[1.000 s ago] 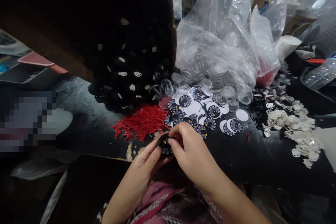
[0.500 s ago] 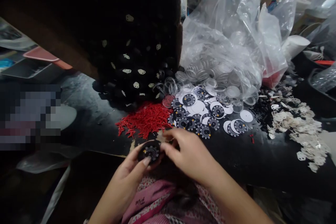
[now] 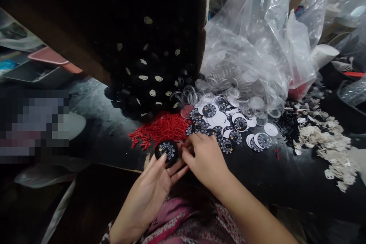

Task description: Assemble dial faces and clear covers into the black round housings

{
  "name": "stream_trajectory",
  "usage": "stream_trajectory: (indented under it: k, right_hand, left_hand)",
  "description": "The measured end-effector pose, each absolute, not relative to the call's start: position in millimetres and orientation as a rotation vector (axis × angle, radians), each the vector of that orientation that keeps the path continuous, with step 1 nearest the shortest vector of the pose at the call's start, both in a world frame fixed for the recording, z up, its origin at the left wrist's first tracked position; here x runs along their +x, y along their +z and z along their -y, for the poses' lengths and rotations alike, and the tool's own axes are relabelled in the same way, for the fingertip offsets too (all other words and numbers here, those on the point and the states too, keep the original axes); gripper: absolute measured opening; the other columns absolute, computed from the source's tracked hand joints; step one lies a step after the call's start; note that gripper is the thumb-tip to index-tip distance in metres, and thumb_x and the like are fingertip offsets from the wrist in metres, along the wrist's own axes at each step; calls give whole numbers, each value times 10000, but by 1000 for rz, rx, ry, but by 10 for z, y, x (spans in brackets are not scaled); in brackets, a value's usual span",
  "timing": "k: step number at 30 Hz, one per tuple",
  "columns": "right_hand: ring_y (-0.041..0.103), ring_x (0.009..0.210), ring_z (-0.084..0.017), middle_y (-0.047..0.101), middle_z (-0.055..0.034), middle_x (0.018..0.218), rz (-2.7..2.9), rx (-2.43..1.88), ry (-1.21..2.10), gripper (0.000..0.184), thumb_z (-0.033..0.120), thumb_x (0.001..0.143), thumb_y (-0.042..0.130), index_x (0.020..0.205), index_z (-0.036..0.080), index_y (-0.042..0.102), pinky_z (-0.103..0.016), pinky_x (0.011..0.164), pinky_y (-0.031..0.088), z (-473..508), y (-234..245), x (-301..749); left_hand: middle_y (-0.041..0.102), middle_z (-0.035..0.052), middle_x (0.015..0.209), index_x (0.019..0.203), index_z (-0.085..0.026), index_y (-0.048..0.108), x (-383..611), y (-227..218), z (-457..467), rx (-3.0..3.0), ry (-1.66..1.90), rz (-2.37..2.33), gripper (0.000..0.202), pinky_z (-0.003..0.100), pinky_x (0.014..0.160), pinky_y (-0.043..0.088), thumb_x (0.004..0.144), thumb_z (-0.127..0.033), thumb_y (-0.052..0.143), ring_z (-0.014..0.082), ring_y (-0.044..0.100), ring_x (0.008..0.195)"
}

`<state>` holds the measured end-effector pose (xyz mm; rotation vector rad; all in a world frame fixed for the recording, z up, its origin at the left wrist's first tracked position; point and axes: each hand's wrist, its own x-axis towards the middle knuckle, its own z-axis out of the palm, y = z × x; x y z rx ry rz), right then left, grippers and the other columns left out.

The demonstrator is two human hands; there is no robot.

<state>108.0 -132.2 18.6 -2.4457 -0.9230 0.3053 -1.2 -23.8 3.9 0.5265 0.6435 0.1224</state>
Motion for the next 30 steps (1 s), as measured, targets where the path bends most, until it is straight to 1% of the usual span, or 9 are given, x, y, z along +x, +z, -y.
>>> stream_trajectory:
  k: [2, 8, 13, 15, 17, 19, 21, 24, 30]
  right_hand:
    - [593, 821, -181, 657, 12, 863, 892, -2360, 311, 65, 182, 877, 618, 818, 207, 605, -342, 784, 342, 1361, 192, 1029]
    - [582, 833, -213, 651, -34, 876, 1054, -2340, 97, 51, 199, 910, 596, 862, 183, 607, -357, 785, 342, 1453, 217, 936]
    - [569, 797, -210, 643, -36, 835, 1134, -2330, 55, 83, 202, 931, 568, 865, 183, 615, -351, 763, 343, 1523, 252, 923]
    - [569, 795, -198, 641, -24, 833, 1109, -2277, 79, 91, 196, 941, 551, 887, 199, 624, -348, 766, 340, 1557, 284, 913]
    - [571, 799, -181, 633, -8, 836, 1016, -2184, 159, 89, 186, 936, 556, 886, 215, 623, -337, 773, 353, 1583, 321, 893]
    - [573, 809, -162, 622, 3, 855, 903, -2051, 270, 77, 188, 924, 569, 877, 225, 617, -310, 768, 383, 1591, 352, 866]
    - [574, 841, -159, 614, 2, 887, 845, -1967, 339, 77, 202, 925, 562, 879, 231, 617, -296, 771, 407, 1577, 373, 839]
    - [567, 854, -172, 602, -8, 892, 837, -2026, 340, 102, 198, 927, 539, 866, 227, 615, -314, 779, 412, 1540, 390, 820]
    - [557, 806, -175, 600, -10, 852, 861, -2155, 317, 112, 168, 919, 526, 839, 220, 585, -303, 697, 400, 1529, 414, 830]
  left_hand:
    - [722, 61, 1157, 1083, -233, 638, 10, 41, 253, 526, 114, -619, 187, 496, 971, 514, 903, -269, 596, 264, 692, 1049]
    - [702, 47, 1220, 1097, -270, 682, 10, 50, 281, 685, 218, -615, 220, 440, 1066, 453, 893, -288, 602, 258, 580, 1231]
    - [721, 62, 1168, 1073, -256, 695, -34, 56, 284, 794, 235, -648, 226, 438, 1078, 439, 863, -314, 636, 264, 601, 1204]
    - [712, 57, 1182, 1159, -271, 653, -48, 51, 255, 818, 265, -648, 306, 435, 1071, 446, 856, -315, 645, 256, 619, 1180]
    - [703, 44, 1196, 1289, -316, 555, -43, 45, 229, 845, 326, -649, 426, 429, 1064, 449, 869, -317, 630, 240, 626, 1170]
    - [704, 28, 1185, 1348, -359, 483, -15, 42, 233, 878, 349, -660, 484, 424, 1051, 457, 883, -325, 614, 228, 630, 1162]
    - [702, 16, 1175, 1293, -361, 531, 23, 41, 275, 903, 291, -675, 436, 413, 1036, 466, 870, -323, 631, 229, 630, 1156]
    - [700, -8, 1166, 1135, -332, 625, 61, 32, 372, 905, 200, -666, 299, 394, 1032, 461, 840, -299, 663, 229, 626, 1146]
    - [694, -5, 1121, 1052, -282, 622, 39, 16, 416, 1050, 193, -613, 214, 368, 1041, 438, 845, -316, 661, 224, 612, 1137]
